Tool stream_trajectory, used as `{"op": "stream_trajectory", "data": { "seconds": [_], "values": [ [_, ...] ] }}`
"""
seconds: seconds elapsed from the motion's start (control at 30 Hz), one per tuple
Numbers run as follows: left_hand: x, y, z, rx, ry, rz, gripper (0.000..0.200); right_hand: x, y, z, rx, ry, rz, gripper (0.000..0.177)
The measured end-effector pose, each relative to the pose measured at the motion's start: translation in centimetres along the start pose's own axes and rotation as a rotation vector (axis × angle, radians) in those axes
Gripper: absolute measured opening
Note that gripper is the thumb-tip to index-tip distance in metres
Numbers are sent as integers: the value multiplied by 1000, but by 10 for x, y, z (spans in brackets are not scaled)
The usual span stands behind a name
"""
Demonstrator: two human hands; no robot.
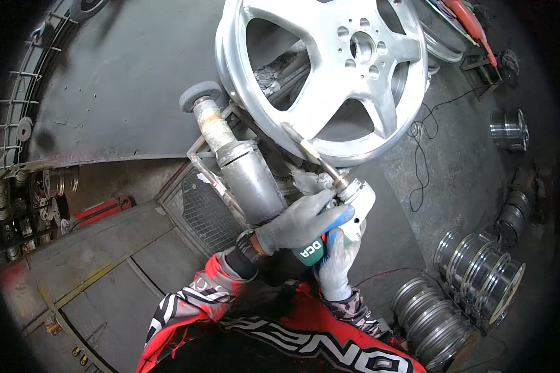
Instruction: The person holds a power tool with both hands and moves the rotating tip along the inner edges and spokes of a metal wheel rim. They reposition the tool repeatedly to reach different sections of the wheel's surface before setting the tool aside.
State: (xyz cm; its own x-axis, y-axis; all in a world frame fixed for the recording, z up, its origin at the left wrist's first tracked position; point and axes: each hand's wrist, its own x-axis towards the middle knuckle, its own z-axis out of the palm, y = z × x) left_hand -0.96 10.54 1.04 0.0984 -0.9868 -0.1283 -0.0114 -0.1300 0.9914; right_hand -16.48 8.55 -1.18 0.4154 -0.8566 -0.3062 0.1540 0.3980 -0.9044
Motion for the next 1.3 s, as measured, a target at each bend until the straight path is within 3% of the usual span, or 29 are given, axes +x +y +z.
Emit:
{"op": "stream_trajectory", "data": {
  "seconds": [0.13, 0.3, 0.4, 0.43, 0.47, 0.53, 0.73, 0.83, 0.93, 1.03, 1.13, 1.2, 1.3],
  "values": [
    [-3, 9, 5, -243, 32, -112, 47, -6, -10, 3, 4, 19, -5, 74],
    [-3, 8, 8, -39, 89, 111, 49, -11, -11, -2, 8, 12, -7, 72],
    [-3, 5, 0, -29, 38, 56, 46, 2, -2, -2, -14, -21, 7, 70],
    [-7, -9, -2, 594, 172, 431, 42, 4, -1, -1, 16, -14, 22, 68],
    [-5, -13, 2, 595, 179, 435, 42, 6, -3, -1, 13, -21, 18, 68],
    [3, 1, 5, -160, 135, -24, 41, 7, -6, -3, 70, -64, 52, 67],
    [14, -4, 20, -35, 208, 23, 40, 21, -26, -12, 54, -90, 85, 59],
    [40, -18, 23, 204, 255, 253, 41, 44, -39, -9, -26, -56, 35, 49],
    [63, 10, 13, -55, 200, -35, 43, 71, -46, -16, 17, -71, 42, 47],
    [73, 8, 19, 17, 302, 129, 45, 76, -53, -20, -46, -97, 22, 46],
    [58, 4, 32, -105, 386, 100, 45, 68, -58, -25, -58, -142, 66, 48],
    [45, -1, 34, 178, 370, 212, 37, 62, -62, -25, -96, -200, 46, 59],
    [44, 1, 40, -43, 379, 93, 37, 65, -70, -26, -120, -232, 72, 66]
  ]
}}
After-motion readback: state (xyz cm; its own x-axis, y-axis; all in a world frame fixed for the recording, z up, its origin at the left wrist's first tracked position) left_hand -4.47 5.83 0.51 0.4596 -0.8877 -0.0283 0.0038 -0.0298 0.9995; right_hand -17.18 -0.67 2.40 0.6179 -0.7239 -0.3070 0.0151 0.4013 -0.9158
